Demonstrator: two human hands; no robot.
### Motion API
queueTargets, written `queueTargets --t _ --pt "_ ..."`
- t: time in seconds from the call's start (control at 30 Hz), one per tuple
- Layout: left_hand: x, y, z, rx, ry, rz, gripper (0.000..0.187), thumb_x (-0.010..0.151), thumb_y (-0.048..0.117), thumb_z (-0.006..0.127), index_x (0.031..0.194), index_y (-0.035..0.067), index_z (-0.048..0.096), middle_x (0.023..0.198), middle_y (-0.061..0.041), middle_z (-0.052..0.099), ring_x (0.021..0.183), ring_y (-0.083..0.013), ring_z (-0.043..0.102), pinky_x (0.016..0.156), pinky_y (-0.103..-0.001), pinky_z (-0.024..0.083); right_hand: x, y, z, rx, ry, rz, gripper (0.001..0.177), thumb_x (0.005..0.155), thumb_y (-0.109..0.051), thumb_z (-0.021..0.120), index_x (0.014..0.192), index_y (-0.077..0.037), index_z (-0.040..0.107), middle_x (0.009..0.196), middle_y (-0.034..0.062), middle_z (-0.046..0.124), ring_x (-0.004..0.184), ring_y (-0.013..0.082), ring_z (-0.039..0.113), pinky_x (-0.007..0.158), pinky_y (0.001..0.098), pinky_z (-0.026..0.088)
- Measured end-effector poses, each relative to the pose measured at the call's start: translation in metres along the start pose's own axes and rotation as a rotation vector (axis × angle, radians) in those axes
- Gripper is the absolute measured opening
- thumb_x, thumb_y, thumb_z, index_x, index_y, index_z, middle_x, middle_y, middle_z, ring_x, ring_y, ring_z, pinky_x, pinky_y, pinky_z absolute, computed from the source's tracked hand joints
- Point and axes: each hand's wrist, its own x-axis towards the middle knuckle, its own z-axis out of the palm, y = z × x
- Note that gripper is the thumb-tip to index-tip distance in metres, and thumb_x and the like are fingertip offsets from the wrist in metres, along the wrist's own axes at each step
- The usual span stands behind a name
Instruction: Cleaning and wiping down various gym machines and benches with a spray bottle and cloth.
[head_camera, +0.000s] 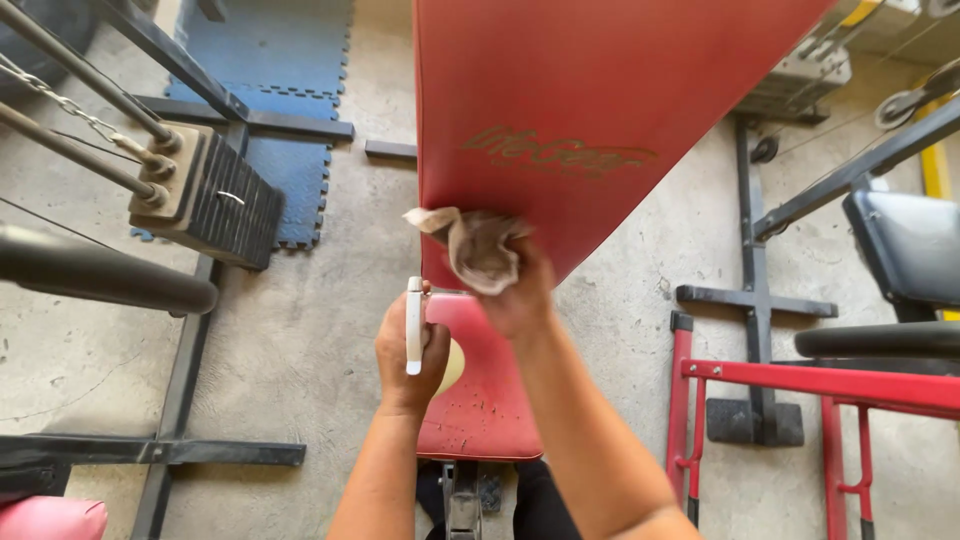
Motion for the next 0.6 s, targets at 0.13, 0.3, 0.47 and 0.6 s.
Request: queueTargets --t 0.13,0.3,0.47,0.6 --pt "0.004 0.018 0.005 -0.184 0.017 -0.041 0.048 0.080 -0.002 0.061 0.129 0.000 0.062 0.121 -0.017 0.071 0.113 -0.0290 0.072 0.096 -0.038 0.058 -0.024 -0.076 0.070 -0.627 0.162 -0.289 0.026 0.103 -0.005 0.054 0.127 0.001 0.061 0.111 0.0192 0.060 0.091 0.0287 0.050 0.079 0.0410 0.041" --pt "0.008 0.010 0.020 -0.127 0.009 -0.139 0.045 0.079 0.000 0.064 0.123 0.002 0.064 0.118 -0.015 0.073 0.106 -0.0274 0.073 0.091 -0.036 0.059 0.010 -0.092 0.138 -2.202 -0.236 -1.355 0.051 0.095 -0.001 0.061 0.145 -0.009 0.058 0.158 0.0181 0.042 0.145 0.0362 0.045 0.118 0.0516 0.046" --pt "0.009 -0.007 0.032 -0.123 0.022 -0.117 0.046 0.079 -0.001 0.064 0.124 0.001 0.063 0.115 -0.015 0.071 0.105 -0.0305 0.070 0.091 -0.039 0.057 0.033 -0.039 0.053 -2.492 -0.458 -1.106 0.046 0.104 -0.021 0.060 0.148 -0.009 0.054 0.150 0.0189 0.047 0.132 0.0369 0.051 0.102 0.0496 0.048" --pt "-0.008 -0.063 0.061 -0.002 0.022 -0.102 0.044 0.077 0.002 0.065 0.120 0.002 0.064 0.108 -0.017 0.069 0.098 -0.0363 0.067 0.086 -0.042 0.055 0.021 0.000 0.018 -2.746 -0.525 -0.184 0.043 0.115 -0.020 0.039 0.157 -0.014 0.042 0.128 0.0152 0.059 0.110 0.0296 0.061 0.084 0.0443 0.051"
